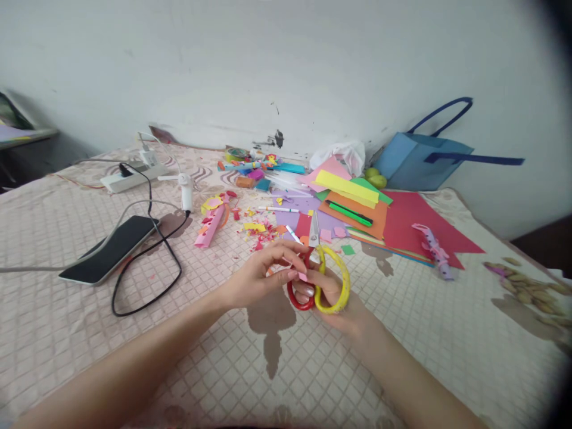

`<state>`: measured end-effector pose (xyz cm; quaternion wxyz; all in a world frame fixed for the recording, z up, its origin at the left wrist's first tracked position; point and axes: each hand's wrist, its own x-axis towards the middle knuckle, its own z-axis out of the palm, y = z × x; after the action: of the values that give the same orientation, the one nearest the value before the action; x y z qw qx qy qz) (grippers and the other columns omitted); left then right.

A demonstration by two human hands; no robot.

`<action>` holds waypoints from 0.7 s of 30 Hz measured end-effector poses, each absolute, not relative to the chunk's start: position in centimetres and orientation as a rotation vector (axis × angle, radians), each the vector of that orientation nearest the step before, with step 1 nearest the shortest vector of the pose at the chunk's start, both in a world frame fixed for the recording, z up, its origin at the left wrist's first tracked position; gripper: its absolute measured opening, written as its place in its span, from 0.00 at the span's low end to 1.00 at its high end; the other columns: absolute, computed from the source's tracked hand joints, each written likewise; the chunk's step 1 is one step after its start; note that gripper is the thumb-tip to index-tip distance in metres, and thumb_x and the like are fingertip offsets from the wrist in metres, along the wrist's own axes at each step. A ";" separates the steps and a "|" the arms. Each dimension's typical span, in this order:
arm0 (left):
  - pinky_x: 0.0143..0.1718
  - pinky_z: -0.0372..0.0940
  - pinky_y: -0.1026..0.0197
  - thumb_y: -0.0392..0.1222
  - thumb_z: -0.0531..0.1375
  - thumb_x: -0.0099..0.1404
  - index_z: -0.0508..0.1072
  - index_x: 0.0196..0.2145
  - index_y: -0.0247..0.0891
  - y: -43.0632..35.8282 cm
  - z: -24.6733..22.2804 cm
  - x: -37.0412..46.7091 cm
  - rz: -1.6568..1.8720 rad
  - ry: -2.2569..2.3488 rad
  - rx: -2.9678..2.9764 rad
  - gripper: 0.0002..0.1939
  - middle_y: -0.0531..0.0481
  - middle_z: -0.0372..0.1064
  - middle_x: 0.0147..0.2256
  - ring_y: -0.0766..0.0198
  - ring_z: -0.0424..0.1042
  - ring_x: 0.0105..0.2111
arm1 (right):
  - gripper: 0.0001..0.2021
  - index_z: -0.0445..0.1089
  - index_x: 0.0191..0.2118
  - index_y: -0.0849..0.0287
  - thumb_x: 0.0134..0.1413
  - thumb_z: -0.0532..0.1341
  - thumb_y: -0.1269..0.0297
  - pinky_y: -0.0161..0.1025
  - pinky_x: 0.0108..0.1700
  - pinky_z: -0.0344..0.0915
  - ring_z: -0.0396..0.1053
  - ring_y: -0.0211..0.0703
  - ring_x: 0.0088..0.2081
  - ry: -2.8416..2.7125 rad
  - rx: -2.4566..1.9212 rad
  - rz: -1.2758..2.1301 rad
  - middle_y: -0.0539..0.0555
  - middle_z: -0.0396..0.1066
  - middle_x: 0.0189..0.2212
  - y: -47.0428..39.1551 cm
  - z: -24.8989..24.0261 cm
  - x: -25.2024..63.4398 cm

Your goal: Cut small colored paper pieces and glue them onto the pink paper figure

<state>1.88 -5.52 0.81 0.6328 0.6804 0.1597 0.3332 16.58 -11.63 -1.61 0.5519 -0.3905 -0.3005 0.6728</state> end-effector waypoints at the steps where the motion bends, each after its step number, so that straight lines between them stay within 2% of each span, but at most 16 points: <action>1: 0.47 0.60 0.56 0.43 0.60 0.59 0.74 0.35 0.40 -5.5 0.8 2.0 0.761 0.394 1.517 0.08 0.44 0.68 0.45 0.57 0.67 0.46 | 0.11 0.62 0.23 0.59 0.42 0.65 0.64 0.30 0.21 0.50 0.52 0.29 0.17 -0.723 -0.938 1.534 0.42 0.55 0.14 -11.6 -1.7 16.6; 3: 0.41 0.63 0.59 0.47 0.57 0.61 0.73 0.37 0.38 -5.6 0.6 2.2 0.748 0.505 1.438 0.11 0.45 0.70 0.39 0.60 0.69 0.40 | 0.11 0.62 0.26 0.59 0.42 0.66 0.64 0.30 0.21 0.52 0.55 0.30 0.19 -0.739 -0.997 1.364 0.43 0.58 0.17 -11.6 -1.8 16.6; 5: 0.34 0.64 0.62 0.49 0.55 0.62 0.72 0.33 0.36 -5.6 0.3 2.4 0.712 0.637 1.403 0.14 0.47 0.69 0.32 0.64 0.69 0.33 | 0.11 0.61 0.28 0.58 0.43 0.66 0.64 0.30 0.22 0.54 0.57 0.31 0.20 -0.776 -1.097 1.168 0.43 0.59 0.19 -11.5 -1.9 16.7; 8: 0.27 0.62 0.65 0.50 0.58 0.59 0.70 0.27 0.34 -5.7 -0.2 2.6 0.608 0.736 1.413 0.15 0.49 0.68 0.25 0.66 0.68 0.26 | 0.11 0.61 0.30 0.57 0.46 0.64 0.62 0.31 0.21 0.55 0.57 0.31 0.20 -0.897 -1.247 0.944 0.44 0.60 0.21 -11.6 -1.9 16.8; 14: 0.27 0.62 0.65 0.46 0.61 0.55 0.70 0.25 0.35 -5.5 -0.8 2.6 0.613 0.755 1.374 0.11 0.50 0.69 0.23 0.68 0.68 0.24 | 0.11 0.62 0.32 0.56 0.47 0.63 0.59 0.32 0.22 0.57 0.58 0.32 0.20 -0.970 -1.307 0.907 0.44 0.61 0.22 -11.8 -2.1 16.6; 21: 0.25 0.60 0.66 0.43 0.63 0.53 0.70 0.24 0.34 -5.4 -0.9 2.6 0.618 0.730 1.381 0.09 0.51 0.68 0.22 0.68 0.67 0.23 | 0.12 0.63 0.31 0.56 0.44 0.65 0.58 0.33 0.21 0.57 0.59 0.34 0.20 -0.960 -1.319 0.916 0.45 0.63 0.21 -11.6 -2.3 16.8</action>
<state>2.56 -5.37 -0.91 0.6676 0.6120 0.3235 0.2740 16.81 -11.56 -2.30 0.5933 -0.5675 -0.4129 0.3942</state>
